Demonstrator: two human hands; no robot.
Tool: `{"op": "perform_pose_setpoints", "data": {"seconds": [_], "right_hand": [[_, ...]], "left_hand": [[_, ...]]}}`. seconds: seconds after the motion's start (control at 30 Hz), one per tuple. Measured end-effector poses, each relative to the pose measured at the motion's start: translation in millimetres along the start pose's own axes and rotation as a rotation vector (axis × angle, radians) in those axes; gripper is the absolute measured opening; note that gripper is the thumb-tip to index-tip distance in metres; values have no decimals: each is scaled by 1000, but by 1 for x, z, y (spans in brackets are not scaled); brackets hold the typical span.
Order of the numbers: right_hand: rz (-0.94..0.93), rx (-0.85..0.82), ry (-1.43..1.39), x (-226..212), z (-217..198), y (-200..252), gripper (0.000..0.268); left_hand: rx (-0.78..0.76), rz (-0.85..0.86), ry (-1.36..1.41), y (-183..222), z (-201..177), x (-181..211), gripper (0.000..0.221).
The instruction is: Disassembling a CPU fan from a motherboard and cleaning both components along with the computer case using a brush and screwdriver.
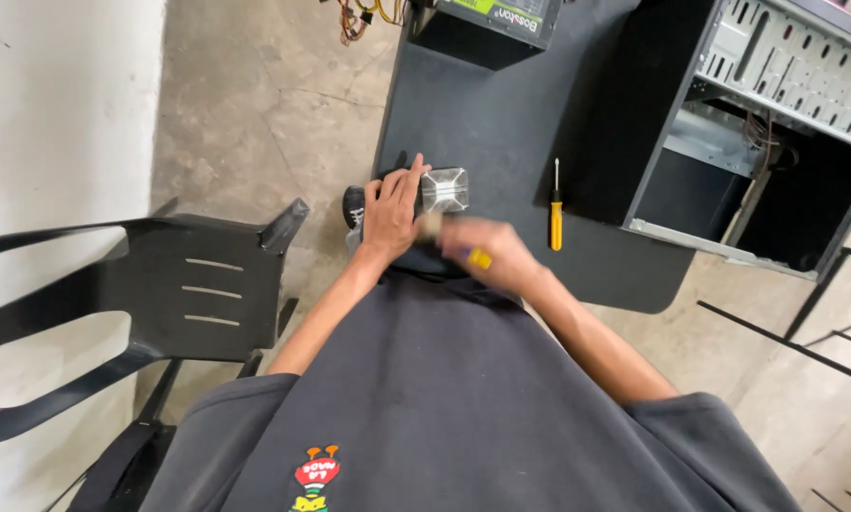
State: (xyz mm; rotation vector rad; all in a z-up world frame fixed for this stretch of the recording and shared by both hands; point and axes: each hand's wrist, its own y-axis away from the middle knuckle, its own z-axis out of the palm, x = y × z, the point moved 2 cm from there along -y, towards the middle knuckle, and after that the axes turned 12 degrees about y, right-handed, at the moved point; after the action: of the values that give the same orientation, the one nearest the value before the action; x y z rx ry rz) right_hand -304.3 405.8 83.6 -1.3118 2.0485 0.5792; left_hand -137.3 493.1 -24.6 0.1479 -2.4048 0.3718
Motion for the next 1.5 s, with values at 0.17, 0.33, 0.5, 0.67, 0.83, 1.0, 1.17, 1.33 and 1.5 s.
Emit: {"op": "perform_pose_setpoints", "data": {"seconds": [0.17, 0.33, 0.5, 0.67, 0.83, 1.0, 1.17, 1.33, 1.5], "right_hand": [[52, -60, 19, 20, 9, 0, 7], [65, 50, 78, 24, 10, -3, 7], [119, 152, 109, 35, -8, -3, 7], [119, 237, -23, 9, -26, -1, 7], [339, 366, -178, 60, -7, 16, 5], [438, 569, -521, 27, 13, -3, 12], [411, 634, 147, 58, -26, -15, 17], [567, 518, -205, 53, -31, -48, 15], [640, 565, -505, 69, -42, -43, 17]], "left_hand": [[-42, -34, 57, 3, -1, 8, 116], [-62, -49, 75, 1, 6, 3, 119], [-60, -6, 29, -15, 4, 6, 114], [-144, 3, -63, -17, -5, 14, 110], [-177, -54, 135, -21, 0, 6, 131], [-14, 128, 196, -32, -6, 4, 117], [68, 313, 112, -33, -4, 5, 102], [118, 354, 148, -37, -9, 1, 70], [87, 356, 103, -33, -6, -4, 71]]}}
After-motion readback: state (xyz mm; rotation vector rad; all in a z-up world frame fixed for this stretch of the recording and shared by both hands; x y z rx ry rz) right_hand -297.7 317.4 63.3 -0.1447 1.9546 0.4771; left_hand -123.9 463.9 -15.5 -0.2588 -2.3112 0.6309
